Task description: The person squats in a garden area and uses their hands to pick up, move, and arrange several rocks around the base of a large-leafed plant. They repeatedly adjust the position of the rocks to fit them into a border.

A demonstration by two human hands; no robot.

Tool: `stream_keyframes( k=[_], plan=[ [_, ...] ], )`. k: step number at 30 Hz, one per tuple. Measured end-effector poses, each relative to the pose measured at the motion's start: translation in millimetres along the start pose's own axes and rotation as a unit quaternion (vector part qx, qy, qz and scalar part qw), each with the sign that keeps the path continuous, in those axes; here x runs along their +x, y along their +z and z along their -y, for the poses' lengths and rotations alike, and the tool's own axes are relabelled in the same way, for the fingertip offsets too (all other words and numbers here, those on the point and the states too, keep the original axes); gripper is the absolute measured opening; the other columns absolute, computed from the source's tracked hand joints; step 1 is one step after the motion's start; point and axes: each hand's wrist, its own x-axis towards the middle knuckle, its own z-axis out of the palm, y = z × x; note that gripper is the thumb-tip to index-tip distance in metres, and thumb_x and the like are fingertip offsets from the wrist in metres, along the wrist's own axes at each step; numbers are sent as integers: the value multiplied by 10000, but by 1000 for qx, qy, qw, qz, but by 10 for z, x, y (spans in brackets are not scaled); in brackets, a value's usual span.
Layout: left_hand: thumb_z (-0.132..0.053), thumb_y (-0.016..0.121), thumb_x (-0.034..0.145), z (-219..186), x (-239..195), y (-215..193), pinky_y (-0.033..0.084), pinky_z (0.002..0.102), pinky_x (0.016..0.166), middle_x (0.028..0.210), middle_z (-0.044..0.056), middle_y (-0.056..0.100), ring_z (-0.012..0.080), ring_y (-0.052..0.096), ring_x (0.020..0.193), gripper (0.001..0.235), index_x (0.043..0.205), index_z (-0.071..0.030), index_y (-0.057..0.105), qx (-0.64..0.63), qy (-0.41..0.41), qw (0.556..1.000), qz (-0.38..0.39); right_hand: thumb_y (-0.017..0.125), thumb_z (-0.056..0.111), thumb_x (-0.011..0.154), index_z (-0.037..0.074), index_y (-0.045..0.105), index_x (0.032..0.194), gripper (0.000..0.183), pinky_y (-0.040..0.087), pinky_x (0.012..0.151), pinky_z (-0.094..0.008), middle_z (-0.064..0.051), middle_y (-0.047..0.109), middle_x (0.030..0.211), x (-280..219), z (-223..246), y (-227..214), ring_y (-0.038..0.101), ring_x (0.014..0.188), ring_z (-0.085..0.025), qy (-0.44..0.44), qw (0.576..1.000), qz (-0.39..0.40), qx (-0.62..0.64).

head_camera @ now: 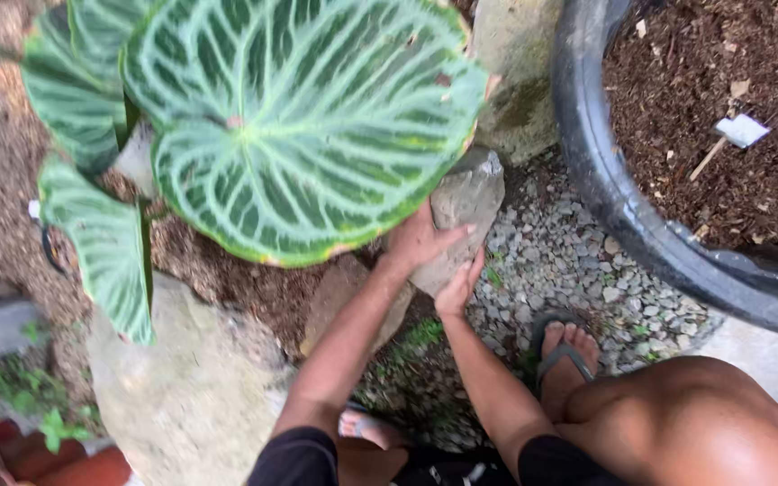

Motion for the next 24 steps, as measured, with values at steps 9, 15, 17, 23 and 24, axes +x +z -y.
stream_keyframes(
  k=[9, 15, 17, 23, 24],
  plan=[
    [-273, 533, 1014, 1355, -196, -134, 572, 498, 823, 929, 161, 705, 277, 705, 834, 311, 1141, -50, 710, 170, 26, 937, -303, 366, 355, 1091, -63, 399, 1475, 569, 306, 1183, -452, -283, 451, 1460, 128, -183, -217, 435, 1382, -397, -38, 975, -12, -217],
    [-138, 531, 1046, 1697, -35, 205, 564, 489, 927, 999, 181, 684, 294, 694, 926, 245, 1212, -38, 682, 48, 15, 984, -174, 435, 301, 1097, -48, 446, 1438, 488, 288, 1217, -459, -252, 455, 1458, 312, 140, -210, 421, 1422, -382, -84, 964, -36, -248],
    [-112, 515, 1046, 1654, 43, 246, 534, 528, 985, 1053, 212, 668, 332, 682, 1010, 253, 1231, -25, 664, 34, 71, 981, -176, 434, 303, 1110, -46, 412, 1468, 501, 257, 1229, -464, -253, 405, 1512, 407, 345, -73, 376, 1459, -394, -116, 962, -32, -246],
    [-229, 549, 1001, 1380, 252, 241, 484, 573, 1076, 1231, 170, 690, 418, 637, 1168, 292, 1228, -121, 698, 64, 80, 979, -174, 421, 320, 1137, -33, 349, 1548, 547, 222, 1252, -453, -247, 332, 1609, 856, 1033, 356, 303, 1511, -386, -225, 957, 12, -181],
    [-246, 556, 990, 1317, 296, 261, 467, 580, 1093, 1277, 162, 674, 409, 619, 1207, 321, 1263, -135, 682, 87, 116, 965, -217, 416, 316, 1137, -26, 370, 1539, 530, 238, 1246, -446, -235, 359, 1600, 1013, 1140, 425, 321, 1505, -369, -207, 964, 29, -163]
  ],
)
